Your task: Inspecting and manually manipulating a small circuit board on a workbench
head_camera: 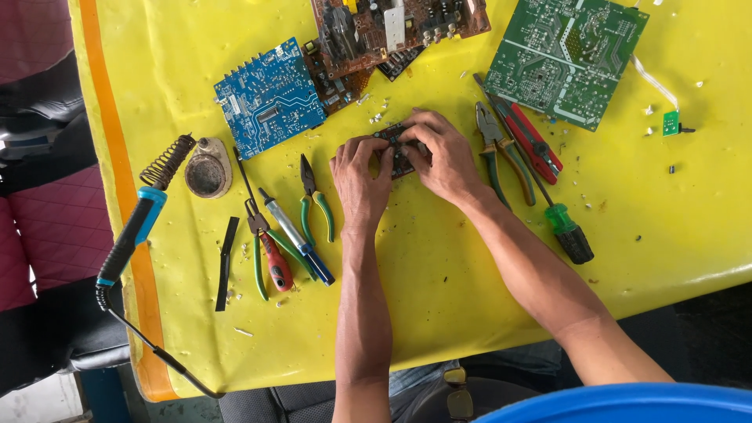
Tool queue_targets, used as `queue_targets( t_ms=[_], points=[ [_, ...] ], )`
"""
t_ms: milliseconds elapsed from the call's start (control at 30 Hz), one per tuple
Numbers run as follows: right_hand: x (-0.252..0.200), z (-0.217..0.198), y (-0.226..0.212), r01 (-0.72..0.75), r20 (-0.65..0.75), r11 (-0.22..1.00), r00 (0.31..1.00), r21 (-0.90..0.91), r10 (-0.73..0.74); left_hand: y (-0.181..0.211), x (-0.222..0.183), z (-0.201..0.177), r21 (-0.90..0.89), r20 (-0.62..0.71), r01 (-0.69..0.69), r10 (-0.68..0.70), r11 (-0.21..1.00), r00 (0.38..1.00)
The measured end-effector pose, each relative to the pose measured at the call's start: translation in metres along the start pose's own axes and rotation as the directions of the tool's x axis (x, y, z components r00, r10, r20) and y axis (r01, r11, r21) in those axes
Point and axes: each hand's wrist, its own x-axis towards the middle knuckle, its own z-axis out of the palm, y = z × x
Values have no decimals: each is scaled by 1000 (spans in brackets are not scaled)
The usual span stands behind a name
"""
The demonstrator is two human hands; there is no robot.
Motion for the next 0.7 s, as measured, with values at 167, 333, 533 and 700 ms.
queue_targets(
  t_ms=[167, 333, 533, 700],
  points=[
    [2, -4, -9, -6, 2, 1000, 1000, -2, 6, -1, -1, 1, 3, 5, -1, 1, 1000, 1000],
    [1, 0, -2, 6, -1, 1000, 1000, -15, -6, 0, 0, -1, -11, 4, 11, -11, 1000, 1000],
    [1, -1, -2, -6, 13, 1000, 1000, -17, 6, 1, -1, -1, 8, 9, -3, 3, 1000, 1000],
    [3, -6, -12, -31, 10, 999, 999, 14, 31, 2, -1, -2, -5, 11, -4, 4, 1000, 1000]
  ],
)
